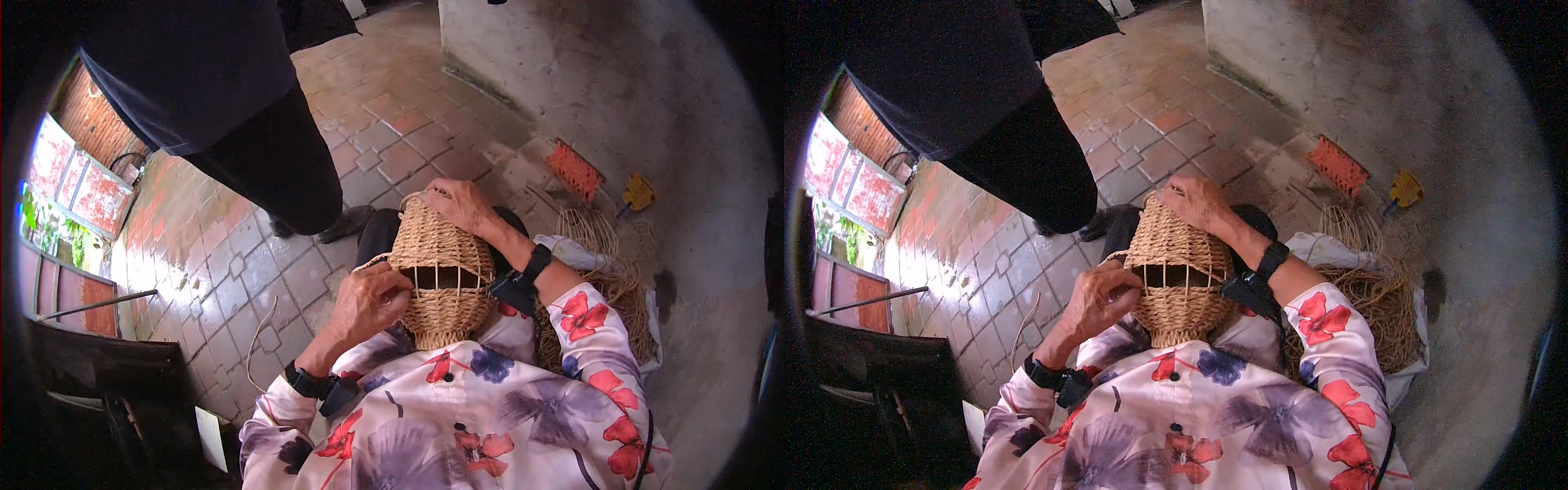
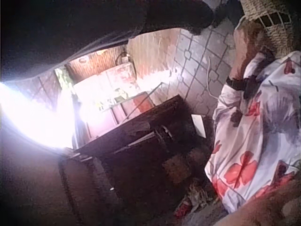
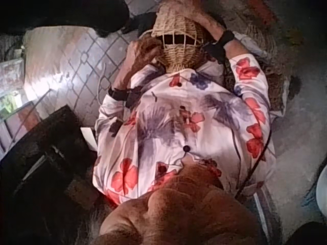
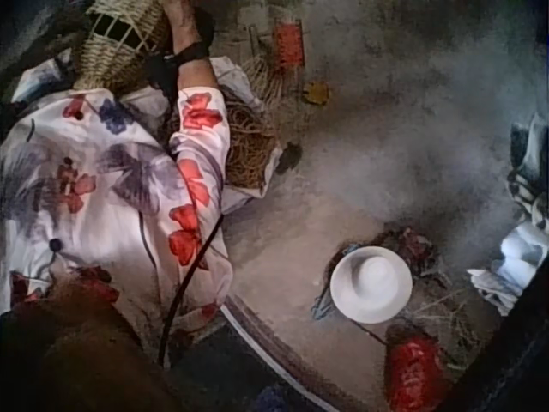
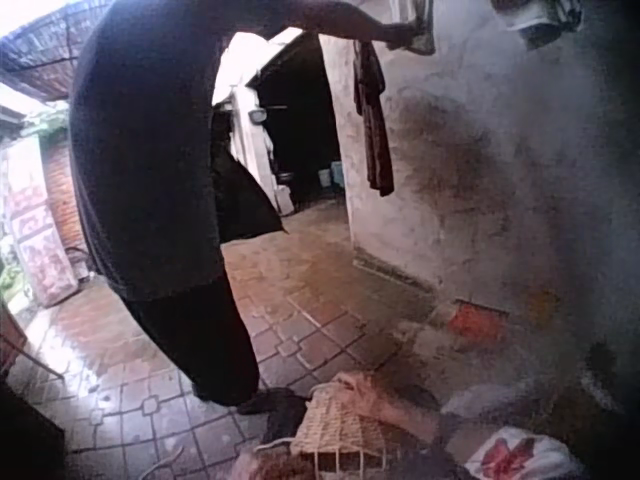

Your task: Weaving a small straw basket or trap by hand using long dried fibers.

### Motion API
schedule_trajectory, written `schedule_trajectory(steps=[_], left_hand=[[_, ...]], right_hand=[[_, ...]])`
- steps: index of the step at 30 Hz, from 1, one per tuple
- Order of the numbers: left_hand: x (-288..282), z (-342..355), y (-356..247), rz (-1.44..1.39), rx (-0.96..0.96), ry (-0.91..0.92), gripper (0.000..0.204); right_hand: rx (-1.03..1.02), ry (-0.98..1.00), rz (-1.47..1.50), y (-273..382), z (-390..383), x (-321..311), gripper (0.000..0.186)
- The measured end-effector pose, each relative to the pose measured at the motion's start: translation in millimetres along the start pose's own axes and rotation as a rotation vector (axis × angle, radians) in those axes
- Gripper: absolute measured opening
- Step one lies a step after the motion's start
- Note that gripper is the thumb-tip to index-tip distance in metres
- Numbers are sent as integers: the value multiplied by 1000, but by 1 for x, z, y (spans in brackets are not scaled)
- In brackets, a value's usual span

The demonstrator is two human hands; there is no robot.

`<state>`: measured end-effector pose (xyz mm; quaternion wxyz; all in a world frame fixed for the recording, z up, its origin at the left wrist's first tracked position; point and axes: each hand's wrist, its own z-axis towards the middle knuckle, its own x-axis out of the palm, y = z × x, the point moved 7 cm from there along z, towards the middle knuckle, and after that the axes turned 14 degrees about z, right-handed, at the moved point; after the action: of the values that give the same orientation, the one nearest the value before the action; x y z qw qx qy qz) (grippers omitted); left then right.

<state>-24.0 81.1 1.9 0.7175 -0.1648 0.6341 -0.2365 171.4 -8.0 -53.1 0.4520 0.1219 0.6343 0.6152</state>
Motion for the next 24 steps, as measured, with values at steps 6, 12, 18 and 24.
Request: schedule_trajectory(steps=[6, 12, 18, 24], left_hand=[[-5, -68, 113, 203, -410, -240, 11], [-25, -257, 299, 885, -939, 166, 25], [-12, -223, 249, 535, -820, 19, 40], [14, -18, 53, -19, -157, -258, 59]], right_hand=[[2, -10, -22, -7, 2, -2, 42], [23, 0, -52, -6, 3, -2, 43], [25, 4, -59, 3, 7, 1, 41], [117, 29, -254, -1, 13, 4, 44]])
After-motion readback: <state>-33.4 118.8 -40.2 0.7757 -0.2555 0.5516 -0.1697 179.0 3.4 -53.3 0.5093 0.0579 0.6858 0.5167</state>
